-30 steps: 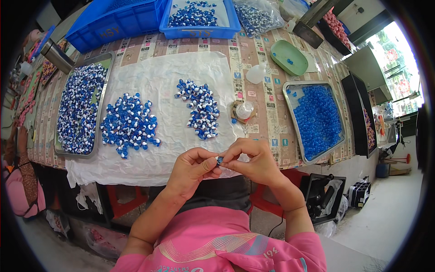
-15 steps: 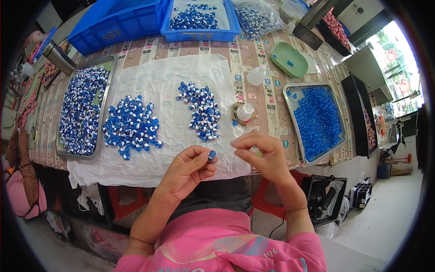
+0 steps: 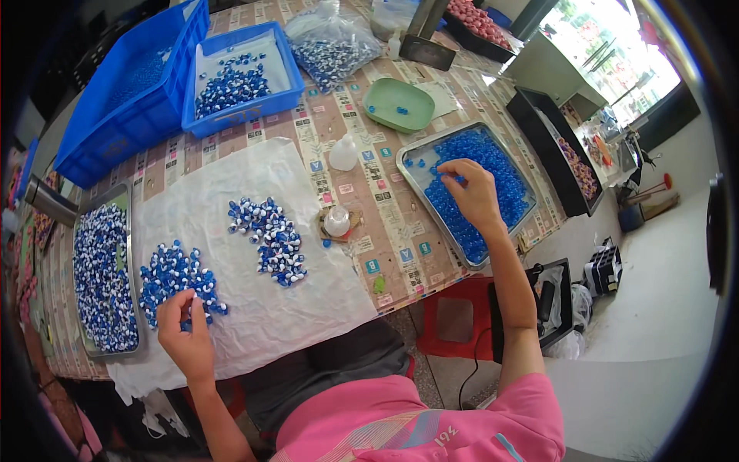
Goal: Manually assembling small blue and white plastic components, occasionally using a small bottle of adhesive.
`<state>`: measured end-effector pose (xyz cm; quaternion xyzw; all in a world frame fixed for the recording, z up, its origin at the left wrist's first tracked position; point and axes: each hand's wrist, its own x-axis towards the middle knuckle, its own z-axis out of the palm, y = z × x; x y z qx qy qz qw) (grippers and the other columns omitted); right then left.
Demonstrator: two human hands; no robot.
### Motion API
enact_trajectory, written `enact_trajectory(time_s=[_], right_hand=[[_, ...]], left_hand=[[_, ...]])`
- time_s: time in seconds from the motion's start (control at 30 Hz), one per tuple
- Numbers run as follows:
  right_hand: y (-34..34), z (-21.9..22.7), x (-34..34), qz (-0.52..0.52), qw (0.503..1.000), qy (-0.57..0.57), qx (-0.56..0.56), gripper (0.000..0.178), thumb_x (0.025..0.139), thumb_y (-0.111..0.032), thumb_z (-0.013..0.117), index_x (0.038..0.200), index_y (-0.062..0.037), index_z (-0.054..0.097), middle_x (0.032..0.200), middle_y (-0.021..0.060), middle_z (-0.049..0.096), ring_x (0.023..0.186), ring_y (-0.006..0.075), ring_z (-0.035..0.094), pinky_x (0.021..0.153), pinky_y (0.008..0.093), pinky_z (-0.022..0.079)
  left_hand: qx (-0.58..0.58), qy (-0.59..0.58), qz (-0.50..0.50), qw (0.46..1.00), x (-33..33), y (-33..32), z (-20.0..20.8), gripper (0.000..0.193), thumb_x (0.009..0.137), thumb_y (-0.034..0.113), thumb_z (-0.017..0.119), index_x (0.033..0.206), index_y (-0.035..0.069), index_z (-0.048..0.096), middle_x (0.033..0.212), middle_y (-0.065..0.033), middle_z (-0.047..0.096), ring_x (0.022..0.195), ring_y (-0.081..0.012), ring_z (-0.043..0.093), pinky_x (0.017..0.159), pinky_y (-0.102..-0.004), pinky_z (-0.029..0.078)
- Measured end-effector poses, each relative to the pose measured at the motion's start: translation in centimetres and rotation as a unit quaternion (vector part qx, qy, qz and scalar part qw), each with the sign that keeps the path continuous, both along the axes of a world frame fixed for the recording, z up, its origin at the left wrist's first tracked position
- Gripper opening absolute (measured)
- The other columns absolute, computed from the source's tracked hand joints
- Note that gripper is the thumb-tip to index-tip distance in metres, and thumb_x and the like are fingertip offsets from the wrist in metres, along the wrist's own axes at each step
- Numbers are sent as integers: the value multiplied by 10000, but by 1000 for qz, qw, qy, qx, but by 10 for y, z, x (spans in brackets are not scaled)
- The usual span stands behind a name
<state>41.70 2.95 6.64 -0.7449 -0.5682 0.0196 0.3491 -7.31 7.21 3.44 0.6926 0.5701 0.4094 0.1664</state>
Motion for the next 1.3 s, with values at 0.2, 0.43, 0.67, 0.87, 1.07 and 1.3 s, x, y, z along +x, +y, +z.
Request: enact_trajectory(time_s=[0.2,0.43,0.67,0.87,1.07,1.3], right_hand=[[34,-18,10,95,990,-105,-16,186,799,-19,703,980,-55,722,980,108,701,963,300,636,812,378,522],[59,-33,3,95,991,-88,-39,203,769,-7,706,968,-43,717,955,112,699,931,286,648,807,379,525],[42,-10,-29,80,997,8,-16,192,795,9,684,984,-23,698,938,94,681,807,204,668,715,306,533],[8,1,-74,136,978,156,-5,171,819,34,685,983,-11,700,1044,57,638,881,115,633,729,246,522],[-10,1,-117,176,914,360,-70,200,855,38,694,1051,0,693,1093,18,609,929,70,613,793,211,513],[-15,-1,-157,214,839,486,-119,167,862,55,697,1024,25,669,1081,28,625,954,95,627,822,231,518]], left_hand=[[82,122,-14,989,2,8,-2,166,860,-10,673,1025,2,698,990,-109,662,930,-262,598,836,-344,480],[100,108,-8,989,16,2,6,176,841,-29,677,1012,6,699,1041,-115,661,990,-287,592,893,-380,462],[104,77,-76,989,43,-20,6,201,800,-38,704,990,25,693,1042,-99,646,979,-294,579,875,-390,455],[25,-9,-166,986,70,-32,3,219,751,-65,712,950,24,702,1008,-104,655,958,-281,595,869,-364,467],[25,-31,-181,983,74,-22,-3,223,764,-46,727,973,29,706,1013,-91,652,943,-273,581,818,-348,476],[25,-16,-142,989,57,-27,-4,217,750,-56,720,949,29,708,1000,-95,667,940,-271,605,841,-345,479]])
